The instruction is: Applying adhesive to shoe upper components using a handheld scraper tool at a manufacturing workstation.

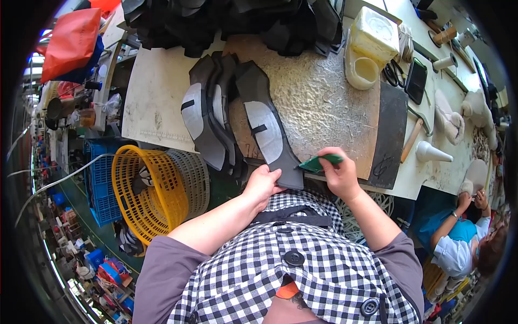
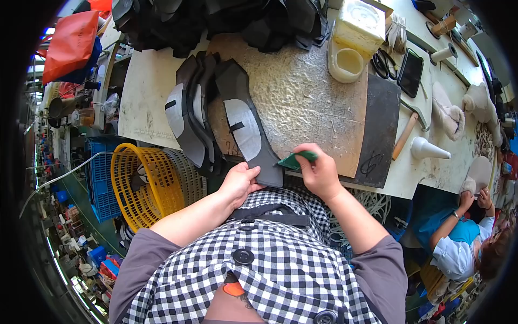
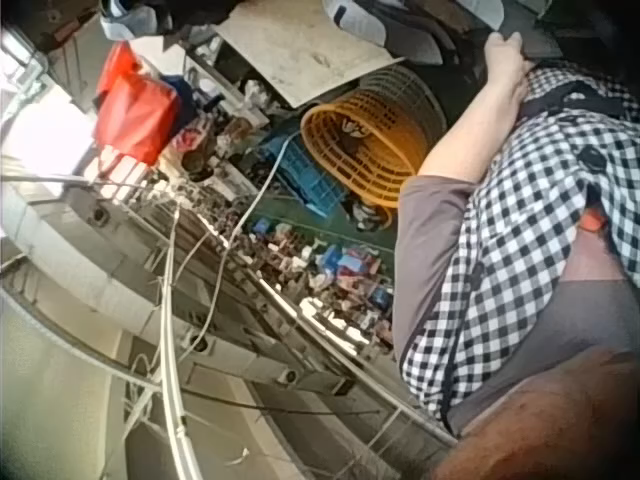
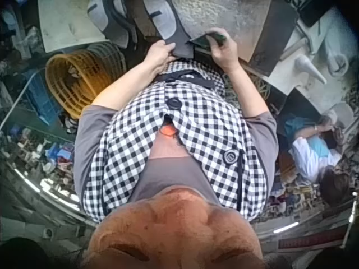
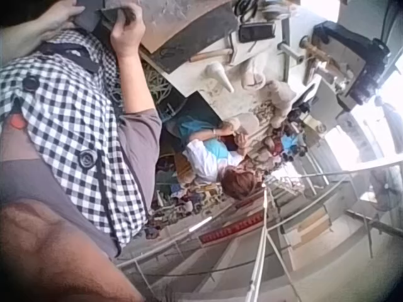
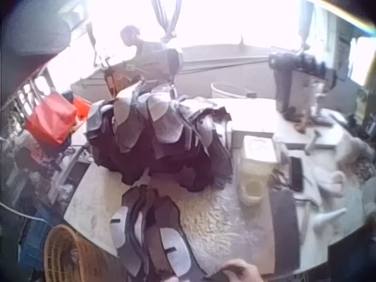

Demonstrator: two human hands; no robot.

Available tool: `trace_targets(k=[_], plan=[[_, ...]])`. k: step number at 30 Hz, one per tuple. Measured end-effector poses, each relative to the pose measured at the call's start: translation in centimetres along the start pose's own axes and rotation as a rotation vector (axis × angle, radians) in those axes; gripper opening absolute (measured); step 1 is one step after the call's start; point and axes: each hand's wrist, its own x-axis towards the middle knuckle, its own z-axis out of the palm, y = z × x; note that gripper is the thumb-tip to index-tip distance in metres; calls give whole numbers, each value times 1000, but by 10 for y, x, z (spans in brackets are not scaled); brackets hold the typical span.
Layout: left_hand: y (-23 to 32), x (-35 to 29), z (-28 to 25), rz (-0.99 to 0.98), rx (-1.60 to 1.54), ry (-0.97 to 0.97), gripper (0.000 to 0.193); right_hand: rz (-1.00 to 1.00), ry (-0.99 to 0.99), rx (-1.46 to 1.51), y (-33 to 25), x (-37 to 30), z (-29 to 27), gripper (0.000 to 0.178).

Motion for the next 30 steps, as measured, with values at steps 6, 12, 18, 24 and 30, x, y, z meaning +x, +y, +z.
trace_targets(k=[6, 12, 18, 24, 30], plan=[[-3, 4, 0, 10, 9, 10, 20, 114, 312, 345, 15, -7, 22, 17], [0, 6, -2, -19, 76, 34, 20, 14, 285, 291, 23, -5, 27, 19], [2, 10, -8, -41, 185, 25, 17, -77, 75, 10, 23, 25, 28, 18], [12, 8, -13, 13, 213, 29, 16, -437, 165, -219, 22, 95, 49, 17], [11, 10, -20, 83, 319, 16, 22, -496, 219, -125, 1, 121, 62, 24]])
